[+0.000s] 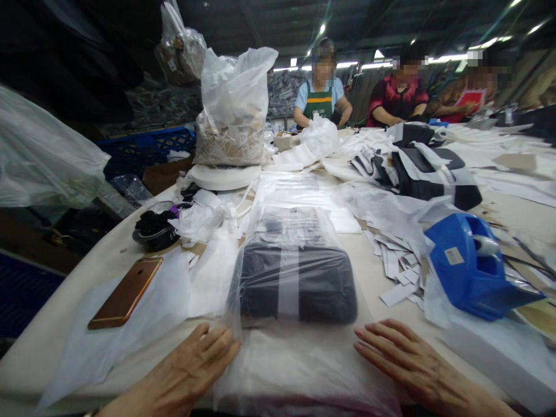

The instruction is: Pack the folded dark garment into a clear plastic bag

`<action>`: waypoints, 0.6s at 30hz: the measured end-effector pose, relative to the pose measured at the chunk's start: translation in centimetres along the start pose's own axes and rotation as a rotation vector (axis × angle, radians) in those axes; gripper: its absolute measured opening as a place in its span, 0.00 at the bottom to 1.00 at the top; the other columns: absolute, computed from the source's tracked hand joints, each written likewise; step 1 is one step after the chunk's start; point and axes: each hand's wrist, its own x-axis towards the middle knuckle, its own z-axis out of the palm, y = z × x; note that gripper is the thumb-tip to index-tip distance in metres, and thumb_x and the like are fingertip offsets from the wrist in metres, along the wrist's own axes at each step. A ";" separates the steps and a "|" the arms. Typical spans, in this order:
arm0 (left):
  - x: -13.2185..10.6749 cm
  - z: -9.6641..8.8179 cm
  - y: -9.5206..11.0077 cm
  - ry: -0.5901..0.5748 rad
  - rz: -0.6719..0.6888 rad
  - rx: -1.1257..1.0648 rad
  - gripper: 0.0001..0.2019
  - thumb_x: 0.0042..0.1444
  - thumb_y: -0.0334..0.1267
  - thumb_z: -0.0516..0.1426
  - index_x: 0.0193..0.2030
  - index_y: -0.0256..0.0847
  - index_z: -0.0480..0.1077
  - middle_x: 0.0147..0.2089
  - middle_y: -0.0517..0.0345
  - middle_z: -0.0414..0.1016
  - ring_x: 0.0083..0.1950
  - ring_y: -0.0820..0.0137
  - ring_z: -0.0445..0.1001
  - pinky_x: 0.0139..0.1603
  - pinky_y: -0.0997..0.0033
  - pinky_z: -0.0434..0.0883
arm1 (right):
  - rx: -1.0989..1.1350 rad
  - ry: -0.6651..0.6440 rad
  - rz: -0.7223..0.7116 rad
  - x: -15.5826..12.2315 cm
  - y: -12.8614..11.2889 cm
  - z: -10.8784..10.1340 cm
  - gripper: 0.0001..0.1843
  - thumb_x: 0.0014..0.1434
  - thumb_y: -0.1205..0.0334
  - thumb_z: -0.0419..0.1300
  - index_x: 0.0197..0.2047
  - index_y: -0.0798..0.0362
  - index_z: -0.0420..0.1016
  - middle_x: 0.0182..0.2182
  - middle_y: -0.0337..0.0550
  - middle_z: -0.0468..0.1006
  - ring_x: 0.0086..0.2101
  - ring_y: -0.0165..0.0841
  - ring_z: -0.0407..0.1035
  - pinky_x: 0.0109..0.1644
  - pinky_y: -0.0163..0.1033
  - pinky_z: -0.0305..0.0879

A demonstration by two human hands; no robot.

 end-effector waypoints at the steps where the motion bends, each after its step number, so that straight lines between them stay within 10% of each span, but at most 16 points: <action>1: 0.1 0.3 -0.3 0.008 0.039 0.003 0.41 0.36 0.17 0.43 0.62 0.41 0.54 0.56 0.54 0.68 0.58 0.66 0.64 0.60 0.61 0.61 | -0.003 -0.005 -0.029 0.3 0.1 0.0 0.23 0.64 0.64 0.44 0.62 0.52 0.56 0.58 0.36 0.63 0.53 0.32 0.61 0.51 0.41 0.61; 8: 1.4 0.5 -1.6 0.054 0.121 -0.003 0.31 0.46 0.19 0.45 0.59 0.39 0.58 0.56 0.58 0.68 0.58 0.72 0.64 0.60 0.73 0.60 | 0.173 0.061 -0.020 2.6 0.0 0.6 0.21 0.63 0.57 0.49 0.57 0.55 0.63 0.50 0.44 0.73 0.48 0.35 0.67 0.50 0.41 0.60; 14: 1.5 1.0 -1.9 0.167 0.022 -0.074 0.29 0.48 0.31 0.49 0.61 0.35 0.55 0.56 0.51 0.68 0.58 0.68 0.64 0.58 0.69 0.63 | 0.710 0.124 0.630 4.3 -0.9 1.3 0.29 0.66 0.51 0.34 0.28 0.51 0.70 0.21 0.40 0.71 0.25 0.30 0.67 0.31 0.34 0.62; 18: 1.6 3.4 -1.2 0.291 -0.097 -0.214 0.24 0.54 0.31 0.48 0.59 0.37 0.58 0.53 0.52 0.71 0.57 0.69 0.65 0.58 0.69 0.64 | 0.805 0.160 0.733 4.5 -1.3 1.4 0.31 0.65 0.45 0.35 0.25 0.50 0.69 0.20 0.39 0.69 0.25 0.30 0.66 0.29 0.33 0.62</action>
